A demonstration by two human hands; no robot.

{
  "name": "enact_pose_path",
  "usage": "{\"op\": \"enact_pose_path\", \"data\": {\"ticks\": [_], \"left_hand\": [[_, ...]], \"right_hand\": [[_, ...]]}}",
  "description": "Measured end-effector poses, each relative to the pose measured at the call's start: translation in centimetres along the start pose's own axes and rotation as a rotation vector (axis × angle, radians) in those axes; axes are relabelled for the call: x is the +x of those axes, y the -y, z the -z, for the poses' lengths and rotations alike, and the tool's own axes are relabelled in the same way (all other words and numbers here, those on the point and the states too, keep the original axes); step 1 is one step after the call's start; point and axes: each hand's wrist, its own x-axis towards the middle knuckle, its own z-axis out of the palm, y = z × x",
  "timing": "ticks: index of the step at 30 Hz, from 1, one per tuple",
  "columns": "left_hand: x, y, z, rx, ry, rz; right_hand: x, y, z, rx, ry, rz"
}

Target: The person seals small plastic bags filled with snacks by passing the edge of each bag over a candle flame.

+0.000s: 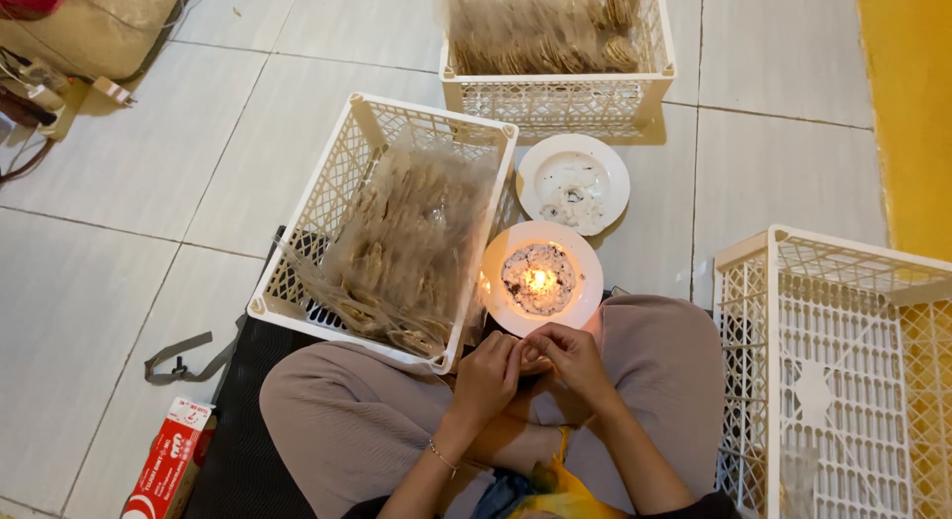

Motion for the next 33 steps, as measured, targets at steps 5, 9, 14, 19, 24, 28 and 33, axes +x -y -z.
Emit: {"op": "enact_pose_path", "data": {"ticks": [5, 9, 14, 19, 24, 28, 33], "left_hand": [[0.3, 0.6, -0.4, -0.011, -0.001, -0.044], [0.2, -0.1, -0.1, -0.036, -0.007, -0.05], [-0.4, 0.3, -0.2, -0.037, -0.017, -0.032], [-0.3, 0.5, 0.0, -0.025, -0.025, -0.068], [-0.5, 0.6, -0.1, -0.013, -0.01, -0.073], [-0.3, 0.2, 0.3, -0.021, -0.01, -0.078], [-0.5, 0.5, -0.1, -0.01, -0.012, -0.06]], "right_hand": [[0.5, -1.5, 0.3, -0.09, -0.069, 0.103], [0.4, -0.8, 0.3, -0.035, -0.052, 0.115], [0.3, -1.0, 1.3, 0.056, 0.076, 0.048], [0.5, -1.3, 2.2, -0.011, 0.195, 0.028], [0.4, -0.5, 1.8, -0.013, 0.252, -0.043], [0.5, -0.5, 1.7, 0.049, 0.249, -0.05], [0.4, -0.3, 1.8, -0.003, 0.227, -0.031]]}}
